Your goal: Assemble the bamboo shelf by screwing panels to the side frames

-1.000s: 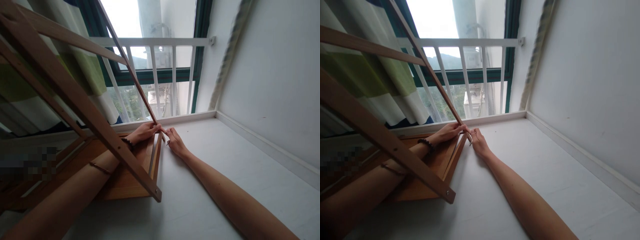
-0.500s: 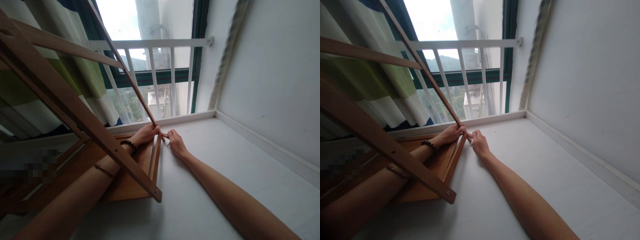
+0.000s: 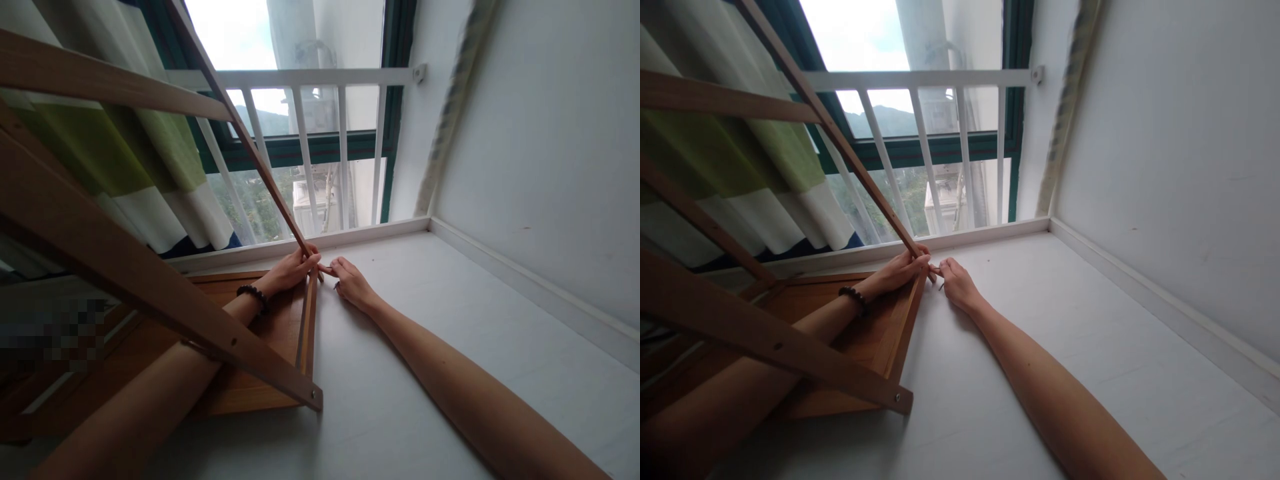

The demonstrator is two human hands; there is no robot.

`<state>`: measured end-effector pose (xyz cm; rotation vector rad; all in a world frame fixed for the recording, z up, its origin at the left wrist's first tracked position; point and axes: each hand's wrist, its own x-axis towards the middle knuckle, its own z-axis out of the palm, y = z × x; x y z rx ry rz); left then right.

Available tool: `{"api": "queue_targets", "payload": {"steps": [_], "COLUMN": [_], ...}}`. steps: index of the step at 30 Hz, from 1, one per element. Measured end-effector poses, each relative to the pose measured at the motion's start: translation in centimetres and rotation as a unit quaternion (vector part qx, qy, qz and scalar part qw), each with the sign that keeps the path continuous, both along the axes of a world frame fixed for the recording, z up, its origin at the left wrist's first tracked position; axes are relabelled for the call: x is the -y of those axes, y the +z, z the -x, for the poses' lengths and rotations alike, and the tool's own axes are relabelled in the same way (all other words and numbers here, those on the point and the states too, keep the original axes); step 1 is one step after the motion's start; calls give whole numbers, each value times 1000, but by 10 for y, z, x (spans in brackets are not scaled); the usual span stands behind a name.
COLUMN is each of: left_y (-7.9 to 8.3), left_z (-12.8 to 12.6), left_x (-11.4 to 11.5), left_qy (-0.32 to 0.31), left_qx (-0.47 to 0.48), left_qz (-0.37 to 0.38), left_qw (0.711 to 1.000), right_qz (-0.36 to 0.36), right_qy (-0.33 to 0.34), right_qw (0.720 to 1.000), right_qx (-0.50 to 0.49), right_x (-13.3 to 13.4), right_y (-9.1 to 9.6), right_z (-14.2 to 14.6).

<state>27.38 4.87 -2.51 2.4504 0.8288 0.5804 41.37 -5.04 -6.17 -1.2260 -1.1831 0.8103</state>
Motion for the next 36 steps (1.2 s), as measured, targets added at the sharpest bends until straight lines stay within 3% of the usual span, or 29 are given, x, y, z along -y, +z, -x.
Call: {"api": "queue_targets", "payload": {"steps": [6,10,12,17,21,24,29,36], "left_y": [16,12,8,4,4,1,1,25], "left_z": [1,0,-1,-5,-5,-2,3,4], "left_x": [1,1,2,4,6,6,5,2], "left_qy": [-25,21,51,84,97,75,28,-55], "left_qx": [-16,-46,-70,-111,-124,-109,-78,-68], "left_qz": [44,-3,-38,-93,-101,-65,-4,180], "left_qw": [999,999,996,986,982,989,997,980], "right_qz": [49,66,62,30,33,21,15,17], "right_qy": [58,121,106,-50,13,59,65,83], "right_qw": [991,986,991,996,996,994,994,993], "right_qx": [-108,-93,-57,63,87,84,88,77], "right_x": [9,15,14,1,-2,-2,-4,-5], "right_y": [11,19,17,7,2,-1,-6,-6], "right_z": [-2,-4,-3,1,-1,-3,-1,-3]}}
